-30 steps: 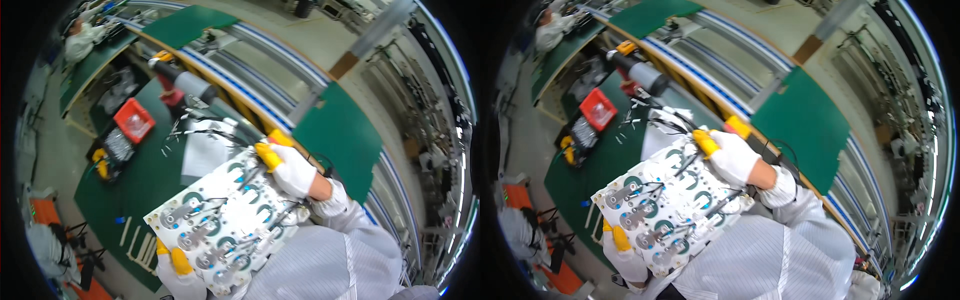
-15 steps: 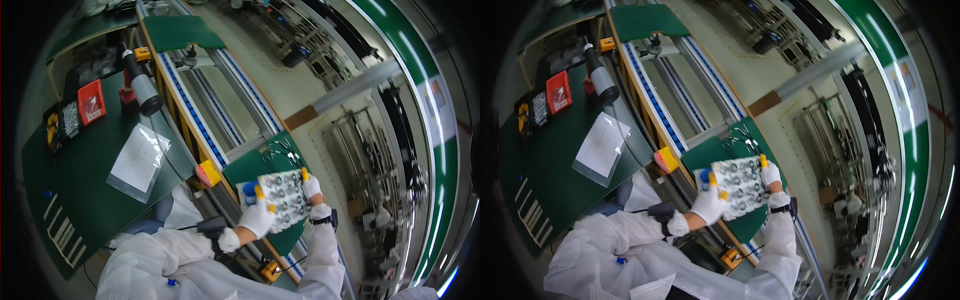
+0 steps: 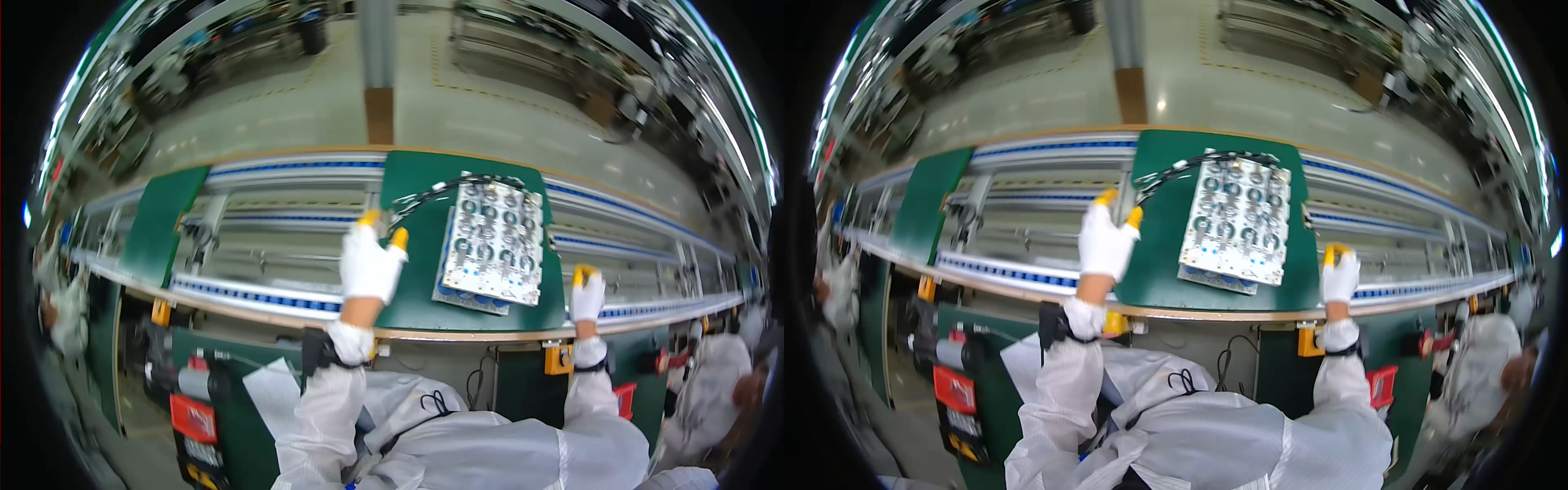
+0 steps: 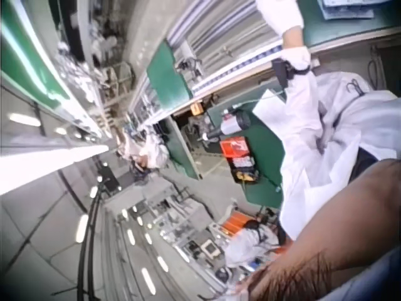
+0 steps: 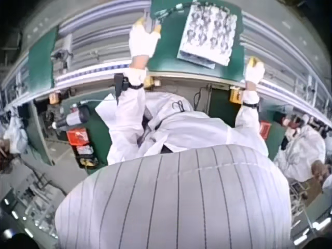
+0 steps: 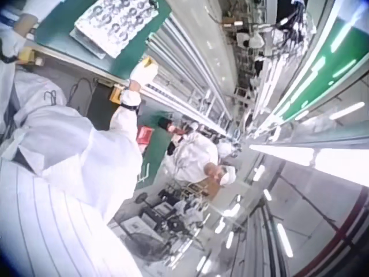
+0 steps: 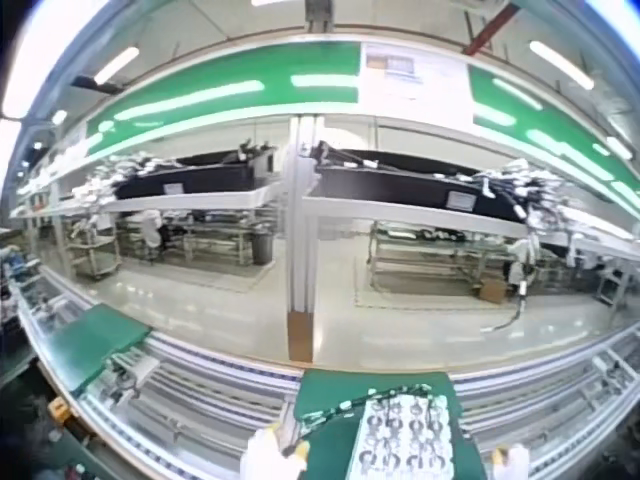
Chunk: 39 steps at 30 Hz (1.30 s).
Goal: Assemble and solder components on an electronic lighting panel.
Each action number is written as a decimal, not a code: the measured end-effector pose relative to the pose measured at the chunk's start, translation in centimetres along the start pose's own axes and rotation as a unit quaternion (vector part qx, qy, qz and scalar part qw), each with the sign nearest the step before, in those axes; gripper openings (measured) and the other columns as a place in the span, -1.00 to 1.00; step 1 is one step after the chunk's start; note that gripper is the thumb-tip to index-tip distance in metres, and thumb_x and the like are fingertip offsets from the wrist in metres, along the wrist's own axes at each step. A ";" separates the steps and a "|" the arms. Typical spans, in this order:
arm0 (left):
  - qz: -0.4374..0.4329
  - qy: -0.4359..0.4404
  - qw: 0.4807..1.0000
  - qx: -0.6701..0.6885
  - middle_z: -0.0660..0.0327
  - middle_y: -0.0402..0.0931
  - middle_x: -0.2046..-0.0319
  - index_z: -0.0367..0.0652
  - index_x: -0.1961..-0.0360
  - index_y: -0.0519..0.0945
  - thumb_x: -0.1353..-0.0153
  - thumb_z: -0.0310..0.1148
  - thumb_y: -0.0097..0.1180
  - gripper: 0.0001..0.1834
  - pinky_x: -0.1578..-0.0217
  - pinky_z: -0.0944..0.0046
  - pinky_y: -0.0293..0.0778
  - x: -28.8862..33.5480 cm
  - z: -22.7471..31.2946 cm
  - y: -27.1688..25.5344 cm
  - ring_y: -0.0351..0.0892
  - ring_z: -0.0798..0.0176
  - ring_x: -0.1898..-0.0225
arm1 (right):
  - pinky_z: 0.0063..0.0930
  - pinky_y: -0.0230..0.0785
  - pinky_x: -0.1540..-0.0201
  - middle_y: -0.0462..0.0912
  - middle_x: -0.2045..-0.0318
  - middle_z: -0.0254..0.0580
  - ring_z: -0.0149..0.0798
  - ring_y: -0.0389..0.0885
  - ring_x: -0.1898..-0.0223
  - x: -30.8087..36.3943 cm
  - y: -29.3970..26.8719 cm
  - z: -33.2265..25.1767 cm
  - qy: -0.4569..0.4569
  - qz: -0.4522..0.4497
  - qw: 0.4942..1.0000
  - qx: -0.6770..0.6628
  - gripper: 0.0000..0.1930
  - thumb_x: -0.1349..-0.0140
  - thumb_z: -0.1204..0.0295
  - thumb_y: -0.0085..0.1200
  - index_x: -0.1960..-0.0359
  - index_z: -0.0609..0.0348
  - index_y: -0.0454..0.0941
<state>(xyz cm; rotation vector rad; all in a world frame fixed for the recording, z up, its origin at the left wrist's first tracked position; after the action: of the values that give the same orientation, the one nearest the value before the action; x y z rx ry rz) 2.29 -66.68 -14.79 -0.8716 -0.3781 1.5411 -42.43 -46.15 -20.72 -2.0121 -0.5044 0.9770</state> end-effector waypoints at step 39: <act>-0.063 -0.180 0.958 -0.214 -0.26 0.07 -0.35 -0.46 -0.35 0.15 0.15 -0.14 0.47 0.11 -0.39 -0.09 -0.02 26.6 -12.4 -6.1 -0.01 -0.29 -0.41 | -0.29 0.30 -0.20 0.45 0.04 0.01 -0.05 0.46 0.00 20.0 -0.2 6.9 0.210 0.167 0.958 -0.103 -0.62 -0.13 0.75 -0.18 0.01 0.31 0.49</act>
<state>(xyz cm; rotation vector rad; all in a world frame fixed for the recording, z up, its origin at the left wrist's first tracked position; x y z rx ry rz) 16.70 -43.35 -26.82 -0.8718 -1.0429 1.5223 -35.46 -29.80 -32.15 -2.4636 -0.0320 0.6737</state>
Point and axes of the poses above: each hand's wrist, its own x-axis away from the middle knuckle, its own y-axis out of the palm, z = x × y, the point moved 8 cm from there along -x, towards the middle knuckle
